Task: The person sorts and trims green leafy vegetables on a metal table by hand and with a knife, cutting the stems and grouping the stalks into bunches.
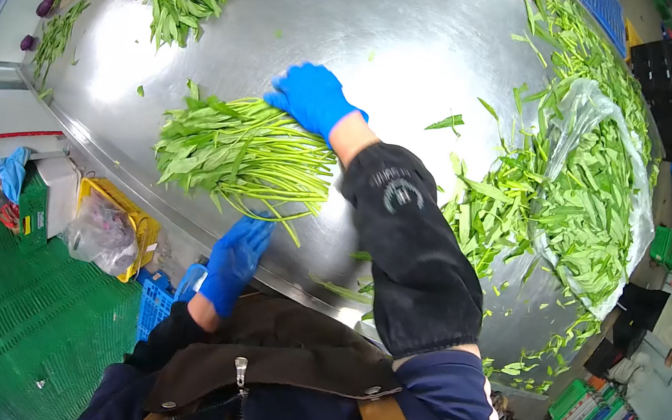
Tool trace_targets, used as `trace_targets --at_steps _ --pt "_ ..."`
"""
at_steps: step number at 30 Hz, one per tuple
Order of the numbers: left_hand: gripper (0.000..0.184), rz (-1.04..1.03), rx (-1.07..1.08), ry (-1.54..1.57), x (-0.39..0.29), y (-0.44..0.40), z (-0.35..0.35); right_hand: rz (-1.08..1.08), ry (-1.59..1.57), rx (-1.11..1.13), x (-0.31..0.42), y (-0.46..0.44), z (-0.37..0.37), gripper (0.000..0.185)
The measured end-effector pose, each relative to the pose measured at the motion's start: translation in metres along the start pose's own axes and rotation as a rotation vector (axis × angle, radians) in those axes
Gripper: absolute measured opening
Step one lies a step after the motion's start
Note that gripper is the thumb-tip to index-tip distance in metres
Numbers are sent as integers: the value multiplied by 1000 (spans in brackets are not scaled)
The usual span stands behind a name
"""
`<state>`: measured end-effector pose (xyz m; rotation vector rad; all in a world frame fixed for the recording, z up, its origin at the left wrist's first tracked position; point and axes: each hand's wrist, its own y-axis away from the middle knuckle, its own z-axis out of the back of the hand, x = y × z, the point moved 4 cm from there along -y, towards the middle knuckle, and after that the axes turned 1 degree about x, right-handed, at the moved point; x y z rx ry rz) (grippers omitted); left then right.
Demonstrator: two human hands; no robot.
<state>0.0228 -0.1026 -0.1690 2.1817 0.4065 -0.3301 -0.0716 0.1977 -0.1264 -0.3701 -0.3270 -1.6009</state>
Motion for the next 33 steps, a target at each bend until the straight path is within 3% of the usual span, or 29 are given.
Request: trace_targets --at_steps 3,7,11,12,14,17,19,21,23,24,26,29,31,33 --pt "48 -122 41 -17 10 -30 -16 -280 -220 223 31 61 -6 50" --pt "50 -122 56 131 14 -40 -31 -415 -446 136 84 126 -40 55" --pt "47 -120 33 15 1 -22 -46 -558 -568 -13 104 147 -45 47" --pt "44 -220 32 -78 -6 -16 -53 -557 -564 -23 114 148 -40 47" --pt "42 -317 37 -174 -18 -3 -66 -493 -552 -426 130 154 -16 37" --pt "38 -408 129 -251 -41 25 -96 -493 -824 -601 150 160 13 29" --pt "36 -279 191 -199 -40 30 -102 -572 -778 -496 149 174 13 31" --pt "33 -179 203 -192 -34 17 -78 -750 -1169 -480 128 190 -23 40" --pt "33 331 265 -32 -11 -2 -42 -932 -1610 -104 107 212 -64 48" --pt "43 356 234 -46 -8 -5 -35 -940 -1699 -95 111 216 -64 48" --pt "43 329 271 -129 -2 -7 -26 -950 -1790 -92 116 219 -62 47" --pt "41 216 299 -313 -1 0 -34 -841 -1619 -108 120 214 -60 46" --pt "42 37 265 -572 -6 2 -38 -824 -1454 -70 116 213 -68 44" --pt "43 18 242 -589 -12 8 -44 -829 -1507 -122 115 212 -69 39"
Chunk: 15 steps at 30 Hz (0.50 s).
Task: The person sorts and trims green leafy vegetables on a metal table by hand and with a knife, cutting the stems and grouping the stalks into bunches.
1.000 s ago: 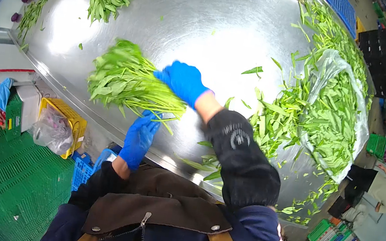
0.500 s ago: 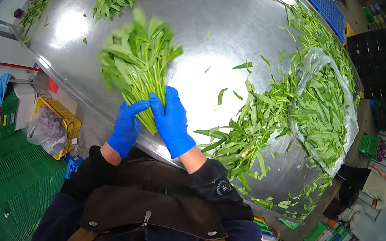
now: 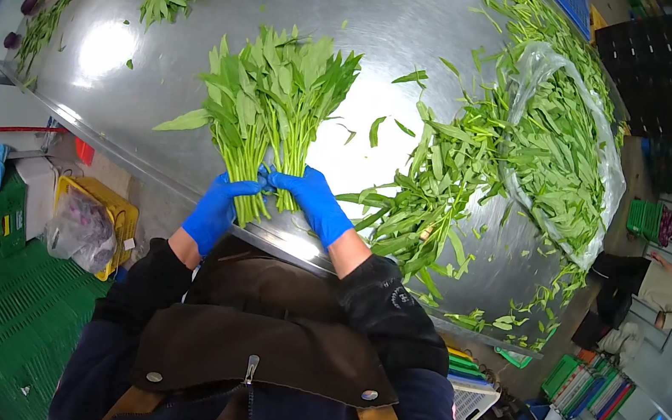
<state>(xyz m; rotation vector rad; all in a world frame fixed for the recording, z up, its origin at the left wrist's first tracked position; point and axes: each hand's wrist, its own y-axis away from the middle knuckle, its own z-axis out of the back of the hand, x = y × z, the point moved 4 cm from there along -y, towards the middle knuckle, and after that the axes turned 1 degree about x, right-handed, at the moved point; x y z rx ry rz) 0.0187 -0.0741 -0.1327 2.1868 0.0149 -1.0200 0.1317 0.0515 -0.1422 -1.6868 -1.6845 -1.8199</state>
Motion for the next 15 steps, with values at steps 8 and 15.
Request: trace_targets --at_steps 8,15 --pt "44 111 35 338 8 5 4 -102 -242 112 -2 1 -2 28" --pt "40 64 -30 137 -70 41 3 -11 11 134 82 30 19 24"
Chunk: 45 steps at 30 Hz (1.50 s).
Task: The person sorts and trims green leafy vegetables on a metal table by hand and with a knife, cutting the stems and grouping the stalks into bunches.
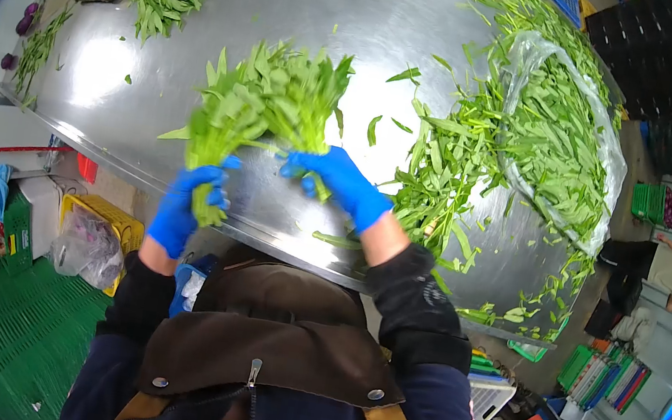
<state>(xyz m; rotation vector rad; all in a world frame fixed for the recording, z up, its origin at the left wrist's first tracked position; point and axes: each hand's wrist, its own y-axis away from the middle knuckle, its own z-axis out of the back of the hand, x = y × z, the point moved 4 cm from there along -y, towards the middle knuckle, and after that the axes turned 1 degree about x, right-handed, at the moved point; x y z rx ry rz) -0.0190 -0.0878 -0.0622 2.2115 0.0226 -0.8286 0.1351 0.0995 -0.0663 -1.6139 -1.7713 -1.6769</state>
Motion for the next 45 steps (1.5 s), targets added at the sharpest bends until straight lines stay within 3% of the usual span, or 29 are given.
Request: trace_targets --at_steps 1,3,5,6,7,9,10,11,13,14,15,17,20,22,24,26,28,29,32,34,37,41,42,43,45 --pt "40 -129 8 -102 -20 11 2 95 48 -7 25 12 10 24" --pt "40 -187 -44 -274 -41 6 24 160 45 -53 46 19 35 25" --pt "40 -242 -93 -443 -55 8 47 -11 339 -179 11 -14 94 28" --pt "38 -253 -190 -449 -65 6 59 123 537 -328 16 -13 110 31" --pt "36 -266 -286 -450 -74 1 68 9 771 -417 51 6 106 30" --pt "36 -401 -250 -319 -93 14 65 345 164 -300 81 32 100 30" --pt "36 -433 -243 -261 -97 8 79 318 -96 -202 85 34 100 31" --pt "36 -431 -241 -263 -101 5 94 217 176 -230 61 12 136 31" --pt "37 -287 -341 -284 -114 -3 110 9 1025 -540 80 28 138 30" --pt "35 -387 -299 -251 -129 2 111 203 670 -430 93 31 151 32" --pt "34 -473 -268 -188 -145 9 98 499 84 -253 109 41 153 38" --pt "38 -619 -234 -170 -165 11 81 609 -146 -337 138 58 141 39" --pt "41 -680 -190 -179 -157 -13 35 580 42 -367 148 44 103 36" --pt "34 -654 -93 -173 -123 -37 7 539 47 -314 124 18 64 38" --pt "32 -458 -50 -65 -62 -56 -18 492 -10 -205 67 -19 29 41" --pt "29 90 96 186 24 -96 3 101 -337 -107 -24 -55 -4 33" --pt "24 259 162 242 75 -103 3 -145 -432 -63 -73 -62 -17 25" --pt "17 135 88 74 71 -96 -8 -122 -346 -99 -72 -58 -17 24" --pt "20 118 183 150 78 -101 -4 17 -122 -127 -79 -65 -11 40" --pt "26 11 6 -17 68 -86 -13 258 629 -291 -58 -53 -8 63" --pt "30 -27 23 263 78 -94 -8 82 812 -295 -52 -46 -13 78" --pt "31 -33 40 411 78 -101 -10 320 832 -228 -48 -49 -14 75" --pt "34 -10 139 309 77 -103 -7 274 988 -129 -36 -43 -15 69" --pt "38 14 238 205 72 -100 -13 340 913 -193 -36 -45 -4 61" --pt "39 103 188 156 66 -94 -14 483 668 -321 -64 -79 55 46"
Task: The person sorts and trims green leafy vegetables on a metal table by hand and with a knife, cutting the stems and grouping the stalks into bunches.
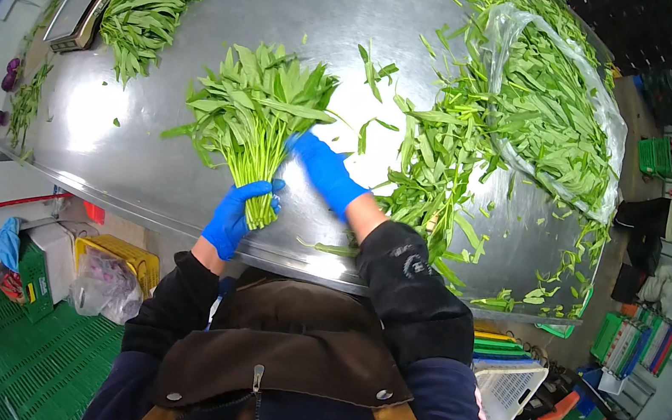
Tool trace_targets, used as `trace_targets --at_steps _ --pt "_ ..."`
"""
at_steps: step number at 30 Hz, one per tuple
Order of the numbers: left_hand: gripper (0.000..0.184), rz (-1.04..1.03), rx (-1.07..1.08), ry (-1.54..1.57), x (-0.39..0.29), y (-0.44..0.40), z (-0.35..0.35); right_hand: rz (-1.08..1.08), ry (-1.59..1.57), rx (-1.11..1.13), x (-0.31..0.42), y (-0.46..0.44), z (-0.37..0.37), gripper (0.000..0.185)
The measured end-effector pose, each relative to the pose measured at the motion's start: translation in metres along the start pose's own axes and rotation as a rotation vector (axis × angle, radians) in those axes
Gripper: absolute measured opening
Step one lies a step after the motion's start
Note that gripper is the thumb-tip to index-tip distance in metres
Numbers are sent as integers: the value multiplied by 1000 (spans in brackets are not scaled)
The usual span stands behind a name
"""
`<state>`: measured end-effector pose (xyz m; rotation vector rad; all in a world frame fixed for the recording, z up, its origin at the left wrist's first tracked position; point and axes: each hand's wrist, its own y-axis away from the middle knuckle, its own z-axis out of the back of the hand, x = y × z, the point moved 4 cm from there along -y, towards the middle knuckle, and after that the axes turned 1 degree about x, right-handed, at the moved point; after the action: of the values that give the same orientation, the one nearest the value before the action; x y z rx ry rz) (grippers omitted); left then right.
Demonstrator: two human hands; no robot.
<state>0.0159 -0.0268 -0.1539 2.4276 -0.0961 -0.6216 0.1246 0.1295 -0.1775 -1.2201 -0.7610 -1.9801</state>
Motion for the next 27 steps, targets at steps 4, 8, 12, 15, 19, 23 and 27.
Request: trace_targets --at_steps 4,8,12,15,19,23,27 --pt "46 2 -78 -91 -5 7 10 -200 548 -748 -25 -14 117 45" --pt "51 22 -7 -67 -2 5 7 -54 -20 -405 63 -15 82 71" --pt "49 34 2 -106 -4 6 8 145 371 -350 65 -43 55 59" --pt "50 14 0 -131 -12 14 6 -66 271 -301 33 -61 71 24" --pt "49 12 23 -110 -14 20 14 -195 -98 -599 7 -51 120 19" --pt "49 24 12 -71 -17 30 6 40 25 -515 53 -19 79 48" --pt "56 -270 150 -73 -88 61 -42 -48 -139 -478 61 -5 65 50"
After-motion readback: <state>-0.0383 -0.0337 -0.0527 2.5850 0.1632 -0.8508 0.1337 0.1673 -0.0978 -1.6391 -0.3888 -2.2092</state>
